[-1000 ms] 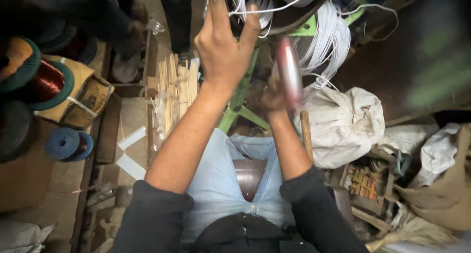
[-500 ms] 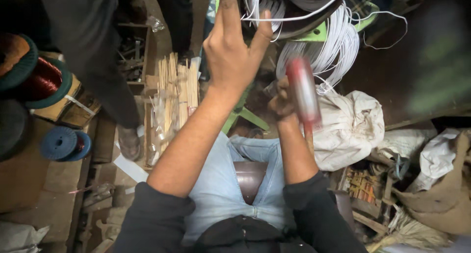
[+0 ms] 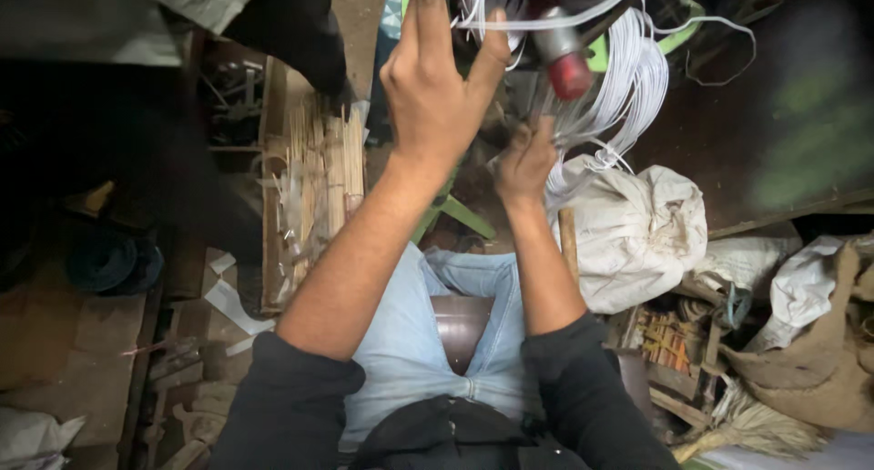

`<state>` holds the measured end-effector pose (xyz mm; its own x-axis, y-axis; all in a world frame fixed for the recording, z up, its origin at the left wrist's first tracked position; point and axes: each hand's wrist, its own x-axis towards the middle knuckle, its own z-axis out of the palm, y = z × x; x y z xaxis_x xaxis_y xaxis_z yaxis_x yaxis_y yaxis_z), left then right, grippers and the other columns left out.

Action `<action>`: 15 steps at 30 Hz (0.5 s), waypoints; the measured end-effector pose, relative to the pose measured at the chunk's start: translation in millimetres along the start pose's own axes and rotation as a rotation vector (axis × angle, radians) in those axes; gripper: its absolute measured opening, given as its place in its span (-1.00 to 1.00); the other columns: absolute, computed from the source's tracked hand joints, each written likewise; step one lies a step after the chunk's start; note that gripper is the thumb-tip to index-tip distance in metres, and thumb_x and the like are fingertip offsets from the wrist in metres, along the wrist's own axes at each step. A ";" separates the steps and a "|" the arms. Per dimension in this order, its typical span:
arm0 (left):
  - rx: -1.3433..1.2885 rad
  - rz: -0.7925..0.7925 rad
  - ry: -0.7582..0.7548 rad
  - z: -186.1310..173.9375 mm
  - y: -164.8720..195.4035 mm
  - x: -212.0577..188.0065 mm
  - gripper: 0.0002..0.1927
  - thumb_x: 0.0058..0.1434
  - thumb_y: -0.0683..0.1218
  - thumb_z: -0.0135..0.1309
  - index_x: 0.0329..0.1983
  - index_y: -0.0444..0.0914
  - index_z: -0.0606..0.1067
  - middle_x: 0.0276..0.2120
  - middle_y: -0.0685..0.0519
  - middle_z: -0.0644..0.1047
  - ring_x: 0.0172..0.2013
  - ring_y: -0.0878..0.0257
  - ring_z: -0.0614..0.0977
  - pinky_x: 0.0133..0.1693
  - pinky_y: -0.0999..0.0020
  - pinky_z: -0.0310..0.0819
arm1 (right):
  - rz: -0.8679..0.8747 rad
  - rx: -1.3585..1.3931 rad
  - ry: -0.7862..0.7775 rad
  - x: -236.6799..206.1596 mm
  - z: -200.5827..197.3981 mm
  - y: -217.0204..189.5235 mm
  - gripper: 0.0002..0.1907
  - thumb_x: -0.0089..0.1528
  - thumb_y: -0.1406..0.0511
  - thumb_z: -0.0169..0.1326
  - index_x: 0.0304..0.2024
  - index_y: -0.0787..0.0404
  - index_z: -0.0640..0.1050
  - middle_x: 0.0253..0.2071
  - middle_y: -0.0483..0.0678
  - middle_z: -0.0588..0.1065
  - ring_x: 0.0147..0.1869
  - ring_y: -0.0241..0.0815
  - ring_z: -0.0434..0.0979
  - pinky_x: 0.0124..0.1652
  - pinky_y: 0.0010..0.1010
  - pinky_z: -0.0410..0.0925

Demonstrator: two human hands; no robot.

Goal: The person winds white wire onto a spool mounted on a green stand. They use a red rubber mallet to tap the wire into place and a wooden stick to adjust the spool. The person continues winding and tapping the wire throughout the clip.

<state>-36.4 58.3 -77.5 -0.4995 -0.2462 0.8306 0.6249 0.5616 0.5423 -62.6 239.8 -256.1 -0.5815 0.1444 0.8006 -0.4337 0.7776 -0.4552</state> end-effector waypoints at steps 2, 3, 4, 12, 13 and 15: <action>0.005 0.004 0.009 0.5 2.0 0.2 -0.24 0.49 0.10 0.19 0.53 -0.27 0.08 0.19 -0.32 0.47 0.09 -0.24 0.63 0.05 0.13 0.64 | 0.186 0.273 -0.052 -1.1 -0.6 0.3 -0.80 0.43 0.27 -0.09 -0.04 0.32 0.41 -0.38 0.04 0.41 -0.38 0.00 0.39 -0.35 -0.24 0.18; 0.006 0.013 0.020 1.1 2.8 0.6 -0.25 0.49 0.10 0.19 0.52 -0.27 0.09 0.19 -0.32 0.47 0.09 -0.25 0.62 0.05 0.12 0.64 | 0.100 0.465 0.036 -3.1 -0.3 2.8 -0.81 0.40 0.30 -0.11 -0.06 0.33 0.39 -0.37 0.00 0.39 -0.37 -0.03 0.36 -0.36 -0.24 0.19; 0.010 0.016 0.030 1.1 3.7 0.3 -0.27 0.49 0.10 0.18 0.49 -0.27 0.09 0.20 -0.31 0.46 0.09 -0.25 0.62 0.05 0.12 0.63 | 0.022 0.652 0.116 -5.0 -0.2 3.7 -0.82 0.37 0.33 -0.14 -0.07 0.35 0.37 -0.37 -0.03 0.37 -0.36 -0.07 0.33 -0.38 -0.24 0.20; -0.003 -0.032 0.014 0.7 6.2 -2.9 -0.28 0.48 0.11 0.20 0.49 -0.28 0.14 0.16 -0.30 0.49 0.06 -0.27 0.62 0.05 0.08 0.61 | -0.035 0.339 0.081 -3.3 -19.6 -13.0 -0.69 0.49 0.21 -0.21 0.00 0.37 0.34 -0.36 0.06 0.42 -0.39 0.03 0.40 -0.40 -0.25 0.25; 0.014 -0.017 0.017 -0.8 6.6 -4.4 -0.29 0.48 0.11 0.19 0.46 -0.29 0.14 0.17 -0.31 0.48 0.08 -0.27 0.61 0.07 0.08 0.61 | 0.006 0.485 0.104 -3.1 -22.2 -18.9 -0.69 0.48 0.19 -0.24 -0.05 0.35 0.34 -0.38 0.03 0.37 -0.41 -0.06 0.35 -0.41 -0.28 0.27; 0.026 -0.017 0.013 -2.9 8.1 -6.9 -0.30 0.48 0.11 0.19 0.45 -0.29 0.14 0.18 -0.32 0.47 0.10 -0.29 0.59 0.09 0.07 0.60 | -0.111 0.499 0.227 -1.8 -29.3 -29.2 -0.67 0.48 0.12 -0.19 -0.14 0.27 0.35 -0.45 0.00 0.35 -0.49 -0.10 0.31 -0.43 -0.27 0.24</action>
<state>-26.2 62.2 -78.5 -0.5023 -0.2659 0.8228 0.6004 0.5774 0.5532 -28.7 234.7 -232.9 -0.3749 0.2490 0.8930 -0.7893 0.4195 -0.4483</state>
